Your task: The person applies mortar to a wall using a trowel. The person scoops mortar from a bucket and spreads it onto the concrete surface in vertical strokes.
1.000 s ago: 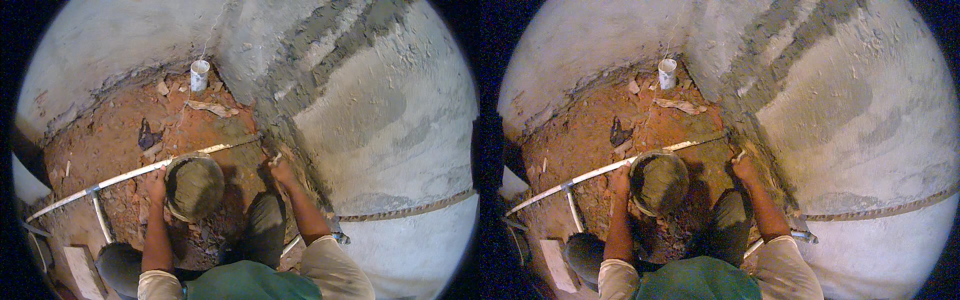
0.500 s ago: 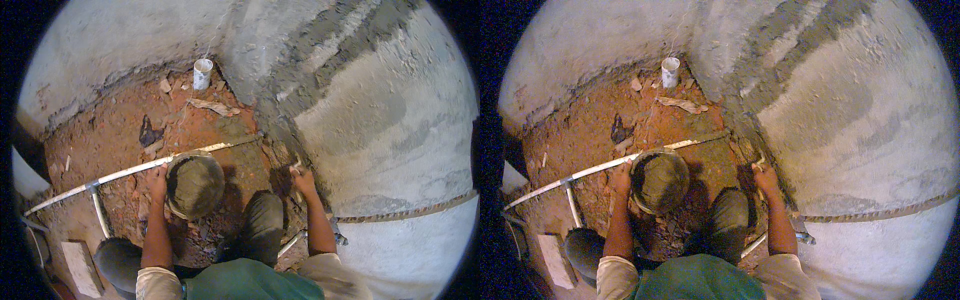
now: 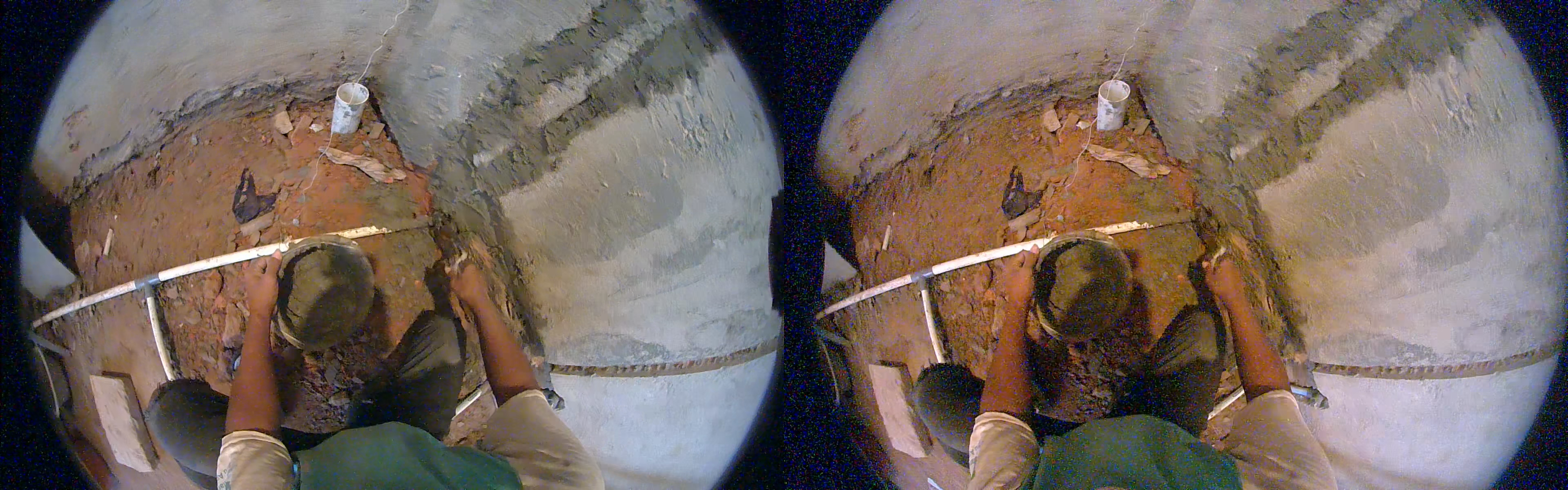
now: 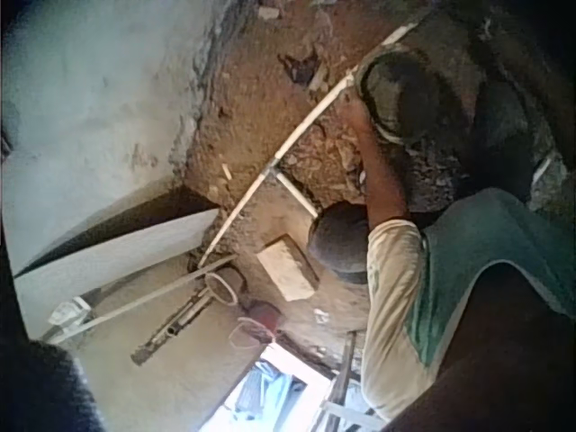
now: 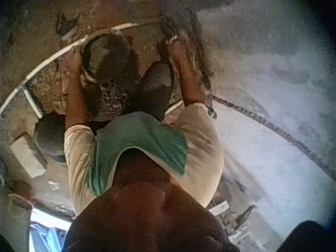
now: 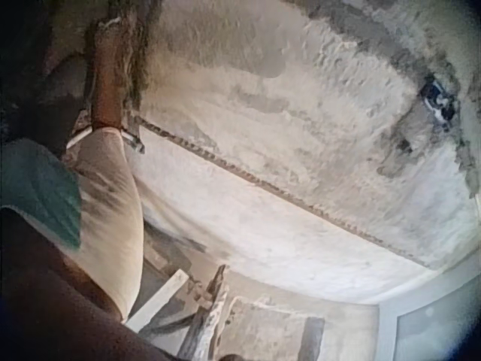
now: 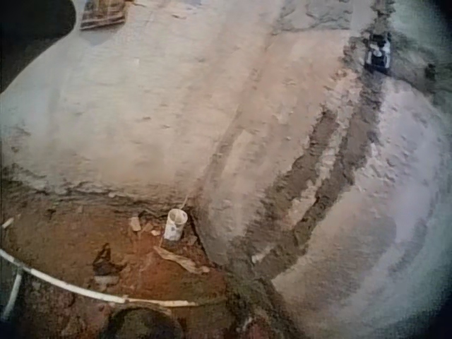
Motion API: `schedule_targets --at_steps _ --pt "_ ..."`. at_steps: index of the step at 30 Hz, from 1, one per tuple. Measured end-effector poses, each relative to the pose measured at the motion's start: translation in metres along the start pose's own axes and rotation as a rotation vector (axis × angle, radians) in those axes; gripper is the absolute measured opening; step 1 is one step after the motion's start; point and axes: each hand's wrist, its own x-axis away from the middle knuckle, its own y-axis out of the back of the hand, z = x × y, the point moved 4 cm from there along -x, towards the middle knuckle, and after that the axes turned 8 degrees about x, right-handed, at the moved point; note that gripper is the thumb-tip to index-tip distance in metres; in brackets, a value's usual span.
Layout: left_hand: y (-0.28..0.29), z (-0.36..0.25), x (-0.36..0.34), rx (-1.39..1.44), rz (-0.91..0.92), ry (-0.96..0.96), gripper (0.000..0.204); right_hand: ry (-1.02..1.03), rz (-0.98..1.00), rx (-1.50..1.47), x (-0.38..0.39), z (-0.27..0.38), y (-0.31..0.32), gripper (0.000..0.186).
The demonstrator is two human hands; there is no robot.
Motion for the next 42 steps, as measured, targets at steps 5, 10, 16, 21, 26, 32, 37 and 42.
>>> schedule_targets --at_steps 5,10,16,21,26,32,37,42 --pt "-0.007 0.009 -0.002 0.116 -0.003 0.043 0.033 0.237 -0.307 -0.032 -0.066 -0.022 0.006 0.044" --pt "0.002 0.006 0.0 0.053 -0.024 0.032 0.033 0.122 -0.149 -0.267 -0.037 0.017 0.065 0.038" --pt "-0.001 0.015 -0.003 0.08 -0.038 -0.027 0.037 0.193 -0.267 -0.309 0.012 0.014 0.087 0.037" --pt "-0.001 0.022 -0.005 0.051 0.012 0.105 0.039 0.145 -0.128 -0.146 0.027 -0.009 0.041 0.036" --pt "-0.009 0.008 -0.007 0.108 -0.061 -0.063 0.037 -0.084 0.005 -0.071 0.001 -0.013 -0.025 0.039" --pt "0.001 0.019 -0.005 0.121 -0.017 0.027 0.033 -0.205 -0.032 -0.297 0.034 0.002 0.0 0.042" --pt "-0.005 0.02 -0.008 0.181 0.003 0.045 0.034 -0.221 -0.039 -0.624 0.063 -0.035 -0.017 0.031" --pt "0.002 0.039 -0.01 0.075 -0.05 -0.06 0.035 -0.045 -0.109 -0.09 0.075 0.004 0.015 0.041"
